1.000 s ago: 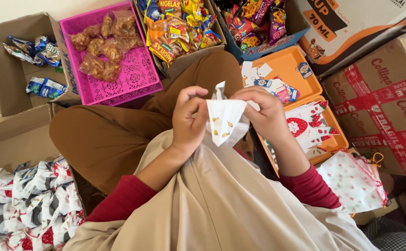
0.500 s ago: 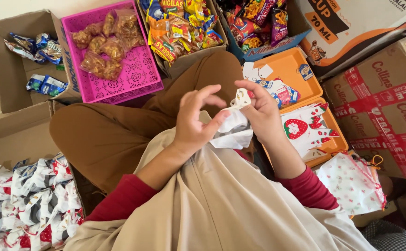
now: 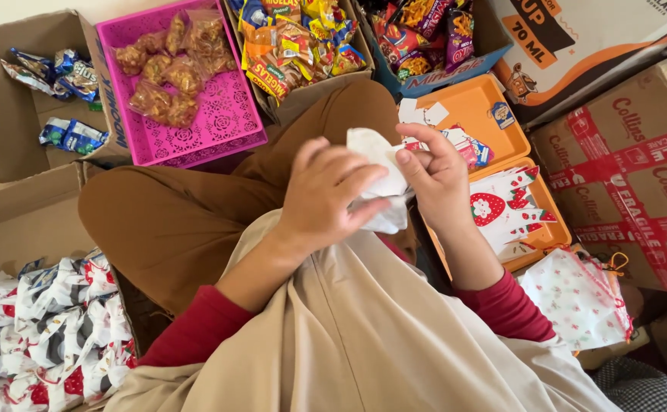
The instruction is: Filling small white gift bags with various snack items like chips and cookies from surrounding boxes.
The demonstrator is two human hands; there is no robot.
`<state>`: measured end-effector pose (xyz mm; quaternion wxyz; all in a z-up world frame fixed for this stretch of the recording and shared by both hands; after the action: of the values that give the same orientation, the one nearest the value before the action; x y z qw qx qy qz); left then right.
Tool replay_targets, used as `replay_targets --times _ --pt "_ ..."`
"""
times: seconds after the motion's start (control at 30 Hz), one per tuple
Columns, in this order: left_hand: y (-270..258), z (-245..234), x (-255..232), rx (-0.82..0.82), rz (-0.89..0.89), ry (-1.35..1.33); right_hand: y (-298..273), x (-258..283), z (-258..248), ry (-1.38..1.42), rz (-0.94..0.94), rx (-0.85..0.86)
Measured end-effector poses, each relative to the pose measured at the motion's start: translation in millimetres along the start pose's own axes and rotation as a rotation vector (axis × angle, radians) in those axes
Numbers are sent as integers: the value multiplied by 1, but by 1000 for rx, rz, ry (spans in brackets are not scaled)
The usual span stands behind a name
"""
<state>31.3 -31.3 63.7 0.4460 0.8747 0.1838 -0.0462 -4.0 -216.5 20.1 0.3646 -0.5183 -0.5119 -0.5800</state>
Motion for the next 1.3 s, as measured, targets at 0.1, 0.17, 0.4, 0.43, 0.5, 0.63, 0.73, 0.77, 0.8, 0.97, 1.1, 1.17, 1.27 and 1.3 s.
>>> replay_targets --times 0.1,0.17,0.4,0.43,0.5,0.63,0.73,0.77,0.8,0.97,1.1,1.17,1.27,1.3 --pt "-27 28 20 82 -169 60 6 30 7 -69 -70 7" --pt "-17 15 23 110 -270 117 7 58 5 -250 -185 -11" --pt "-18 6 27 97 -732 -271 -11 87 44 -755 -302 195" --pt "-17 4 26 100 -731 -271 -11 81 44 -753 -301 193" --pt "-18 1 30 81 -818 -309 -7 64 38 -1157 -168 102" --pt "-19 -1 31 102 -866 -320 -7 62 34 -1129 -193 57" --pt "-21 8 25 141 -849 -347 -11 63 52 -1010 -245 178" --pt "-20 9 21 126 -802 -354 -12 52 56 -1072 -180 223" --pt "-18 10 17 109 -755 -359 -12 40 61 -1132 -116 268" --pt "-19 11 4 124 -674 -333 1 -2 52 -1241 147 291" --pt "-16 -1 12 -54 -588 -420 12 18 47 -959 120 211" --pt "-18 -7 24 -155 -632 -488 8 39 47 -761 104 183" --pt "-28 -2 40 -209 -681 -643 3 31 39 -492 48 170" --pt "-32 7 44 -158 -690 -735 2 22 36 -422 14 185"
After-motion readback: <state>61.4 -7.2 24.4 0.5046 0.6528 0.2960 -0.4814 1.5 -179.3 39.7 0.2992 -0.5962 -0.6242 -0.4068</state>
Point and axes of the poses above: each hand's wrist, its own y-axis towards the middle knuckle, its own z-axis out of the palm, x = y × z, the point moved 6 cm from there along y, towards the middle knuckle, and after that the axes turned 5 degrees about x, right-handed, at the moved point
